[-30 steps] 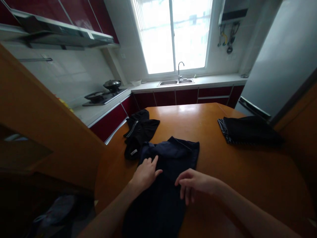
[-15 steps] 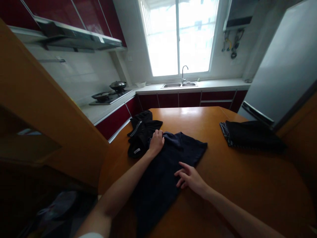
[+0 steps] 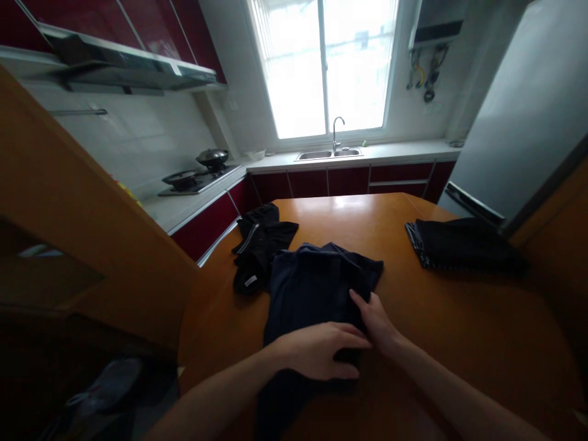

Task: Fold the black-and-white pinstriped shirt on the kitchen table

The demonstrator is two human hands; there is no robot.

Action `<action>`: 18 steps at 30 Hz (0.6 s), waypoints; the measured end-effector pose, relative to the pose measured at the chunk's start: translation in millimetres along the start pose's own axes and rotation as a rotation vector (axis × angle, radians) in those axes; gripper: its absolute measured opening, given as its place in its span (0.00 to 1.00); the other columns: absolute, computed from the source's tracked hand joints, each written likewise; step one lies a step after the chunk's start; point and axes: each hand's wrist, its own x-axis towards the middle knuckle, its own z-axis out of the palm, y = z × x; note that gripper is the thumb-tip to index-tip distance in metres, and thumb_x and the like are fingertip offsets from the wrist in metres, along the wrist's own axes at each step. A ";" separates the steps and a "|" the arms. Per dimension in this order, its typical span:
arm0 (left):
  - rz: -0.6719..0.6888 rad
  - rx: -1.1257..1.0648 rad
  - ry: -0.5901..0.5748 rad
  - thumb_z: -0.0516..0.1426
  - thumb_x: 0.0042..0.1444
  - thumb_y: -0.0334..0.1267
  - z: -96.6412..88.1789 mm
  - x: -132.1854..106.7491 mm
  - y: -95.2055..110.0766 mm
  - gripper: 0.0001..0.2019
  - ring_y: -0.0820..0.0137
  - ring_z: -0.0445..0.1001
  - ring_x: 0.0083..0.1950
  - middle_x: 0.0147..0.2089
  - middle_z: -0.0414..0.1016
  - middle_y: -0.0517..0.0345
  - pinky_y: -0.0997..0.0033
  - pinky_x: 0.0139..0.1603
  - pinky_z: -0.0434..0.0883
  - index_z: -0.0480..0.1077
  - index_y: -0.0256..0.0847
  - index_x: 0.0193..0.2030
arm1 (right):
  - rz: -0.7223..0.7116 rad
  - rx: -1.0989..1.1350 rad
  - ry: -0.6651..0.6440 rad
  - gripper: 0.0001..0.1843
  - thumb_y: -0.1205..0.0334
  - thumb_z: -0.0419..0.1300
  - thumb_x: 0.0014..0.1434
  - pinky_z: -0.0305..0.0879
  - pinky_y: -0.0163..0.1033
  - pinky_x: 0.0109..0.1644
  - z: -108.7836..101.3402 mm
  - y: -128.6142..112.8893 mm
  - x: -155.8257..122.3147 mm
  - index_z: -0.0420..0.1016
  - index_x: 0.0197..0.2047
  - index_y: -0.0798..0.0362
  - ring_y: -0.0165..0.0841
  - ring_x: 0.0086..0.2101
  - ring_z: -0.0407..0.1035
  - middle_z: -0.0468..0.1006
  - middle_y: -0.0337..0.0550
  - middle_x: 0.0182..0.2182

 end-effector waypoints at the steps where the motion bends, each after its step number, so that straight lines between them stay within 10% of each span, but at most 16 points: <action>1: -0.002 -0.050 0.016 0.61 0.62 0.39 -1.4 1.3 3.8 0.18 0.64 0.79 0.50 0.54 0.78 0.52 0.69 0.50 0.75 0.74 0.45 0.59 | 0.018 0.061 0.032 0.21 0.47 0.68 0.57 0.77 0.44 0.45 -2.6 -6.1 1.8 0.76 0.45 0.53 0.42 0.41 0.79 0.84 0.47 0.40; 6: -0.284 0.057 0.541 0.64 0.59 0.42 -8.9 9.2 -21.6 0.28 0.59 0.71 0.60 0.59 0.71 0.48 0.61 0.61 0.71 0.66 0.43 0.66 | 0.170 0.316 -0.018 0.18 0.49 0.59 0.65 0.76 0.47 0.50 -5.6 -27.8 7.2 0.77 0.48 0.54 0.43 0.46 0.79 0.84 0.51 0.44; 11: -0.379 0.320 0.553 0.66 0.57 0.46 13.4 16.1 -36.5 0.41 0.53 0.64 0.64 0.62 0.65 0.46 0.53 0.67 0.66 0.55 0.44 0.73 | 0.197 0.441 -0.027 0.20 0.48 0.54 0.69 0.74 0.47 0.55 4.8 -21.7 -1.8 0.76 0.50 0.56 0.42 0.50 0.77 0.84 0.53 0.47; 18: -0.378 0.562 0.414 0.57 0.62 0.32 21.5 23.4 -22.7 0.19 0.61 0.72 0.55 0.56 0.70 0.52 0.64 0.55 0.74 0.67 0.48 0.59 | 0.113 0.374 -0.093 0.25 0.40 0.55 0.67 0.72 0.45 0.54 6.8 -4.9 -7.3 0.76 0.51 0.52 0.41 0.51 0.75 0.82 0.49 0.48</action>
